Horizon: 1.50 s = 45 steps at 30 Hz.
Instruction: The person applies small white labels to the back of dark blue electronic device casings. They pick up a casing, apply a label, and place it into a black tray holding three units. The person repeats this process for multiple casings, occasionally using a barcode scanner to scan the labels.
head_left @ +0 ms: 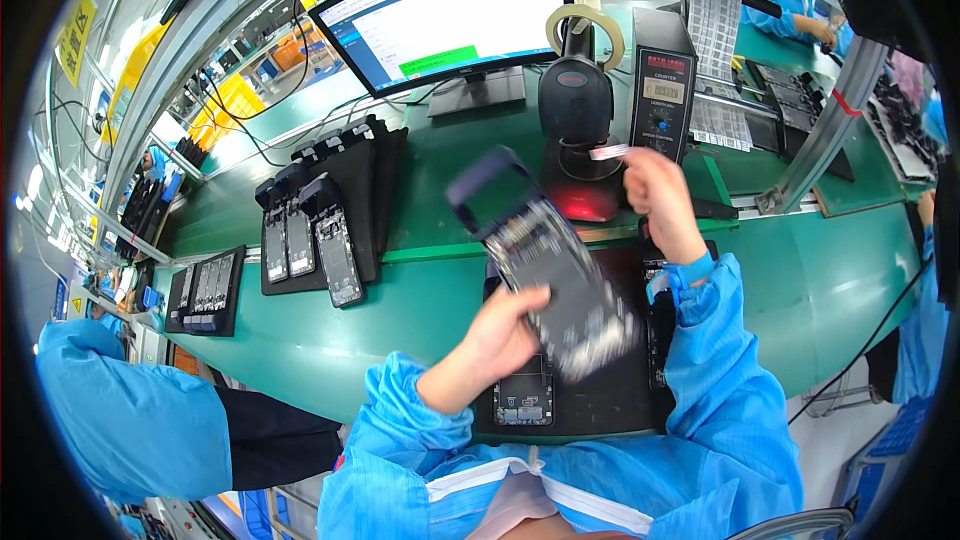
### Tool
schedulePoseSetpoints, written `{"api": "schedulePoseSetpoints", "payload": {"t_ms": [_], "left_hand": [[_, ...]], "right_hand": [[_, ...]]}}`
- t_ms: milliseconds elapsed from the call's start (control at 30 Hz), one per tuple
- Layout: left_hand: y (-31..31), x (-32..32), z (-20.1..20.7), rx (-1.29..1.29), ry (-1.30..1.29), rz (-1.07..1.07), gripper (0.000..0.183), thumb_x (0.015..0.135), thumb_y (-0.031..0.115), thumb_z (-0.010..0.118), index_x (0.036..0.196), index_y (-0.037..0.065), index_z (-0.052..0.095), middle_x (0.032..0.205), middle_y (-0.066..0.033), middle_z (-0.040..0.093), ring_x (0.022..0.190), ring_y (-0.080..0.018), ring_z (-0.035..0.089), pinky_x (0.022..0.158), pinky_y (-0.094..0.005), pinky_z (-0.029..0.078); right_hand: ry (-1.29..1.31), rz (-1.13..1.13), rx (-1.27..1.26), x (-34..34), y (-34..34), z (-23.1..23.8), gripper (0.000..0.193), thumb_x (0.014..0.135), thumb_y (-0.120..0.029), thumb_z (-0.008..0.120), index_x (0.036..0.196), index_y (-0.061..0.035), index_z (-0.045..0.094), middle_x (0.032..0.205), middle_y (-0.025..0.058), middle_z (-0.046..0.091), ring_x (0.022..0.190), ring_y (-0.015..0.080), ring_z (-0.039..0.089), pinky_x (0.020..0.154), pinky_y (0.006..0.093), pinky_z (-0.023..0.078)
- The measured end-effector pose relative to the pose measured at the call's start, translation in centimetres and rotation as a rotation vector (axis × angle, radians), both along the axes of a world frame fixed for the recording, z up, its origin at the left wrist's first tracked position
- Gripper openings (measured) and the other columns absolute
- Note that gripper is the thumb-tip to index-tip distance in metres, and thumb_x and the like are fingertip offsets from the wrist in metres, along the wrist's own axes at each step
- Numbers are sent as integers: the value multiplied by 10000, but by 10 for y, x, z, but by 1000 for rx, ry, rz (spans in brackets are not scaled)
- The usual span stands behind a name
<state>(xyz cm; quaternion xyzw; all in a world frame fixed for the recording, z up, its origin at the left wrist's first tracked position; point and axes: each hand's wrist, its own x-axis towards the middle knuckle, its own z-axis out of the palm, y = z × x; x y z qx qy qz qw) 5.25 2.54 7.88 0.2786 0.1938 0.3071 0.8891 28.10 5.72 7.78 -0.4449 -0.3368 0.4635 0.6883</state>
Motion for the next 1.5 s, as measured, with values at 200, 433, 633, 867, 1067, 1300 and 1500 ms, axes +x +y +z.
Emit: {"api": "schedulePoseSetpoints", "payload": {"t_ms": [200,433,633,867,1067,1300,1500], "left_hand": [[87,48,-8,-3,-222,514,218,847,57,433,1056,0,450,1063,-100,514,986,-209,490,886,-376,391],[88,48,-13,68,-165,601,237,873,104,411,1063,-34,447,1094,-120,505,1036,-232,468,936,-380,352],[8,36,-27,500,236,445,287,808,30,528,1091,24,479,1050,-72,536,971,-178,508,861,-317,400],[-21,41,-48,767,364,482,307,816,74,548,1105,8,470,996,-60,547,920,-131,527,778,-254,427],[-25,42,-41,734,392,467,299,822,105,559,1092,5,477,979,-61,549,919,-126,526,773,-249,428],[-34,21,-41,649,463,208,327,802,51,556,1100,7,427,1026,-74,517,980,-135,485,861,-283,385],[-44,12,-59,327,395,-62,630,777,-91,476,1292,71,151,1218,-117,399,1105,-206,428,927,-353,365]], "right_hand": [[127,-324,330,2,-30,43,243,826,-163,504,600,-109,432,497,-70,314,417,18,229,397,215,156],[-12,-310,513,-1,-64,69,114,812,-123,498,731,-47,475,646,-22,410,567,31,358,504,184,273],[-271,36,447,-60,-78,71,286,721,-101,649,919,-39,452,1097,102,456,1003,159,449,852,290,355],[-197,94,472,-89,-79,49,243,741,-99,620,877,-35,429,1235,209,383,909,108,460,836,273,377],[-402,-37,509,-93,-75,39,351,716,-80,659,969,-27,420,1175,162,426,965,152,448,855,285,357],[-347,-19,302,-36,-58,62,222,849,-192,500,980,-14,474,885,68,545,817,113,491,746,249,395],[-1201,-11,-203,19,-57,55,252,774,-269,553,757,-18,572,650,132,579,613,263,558,573,336,434]]}}
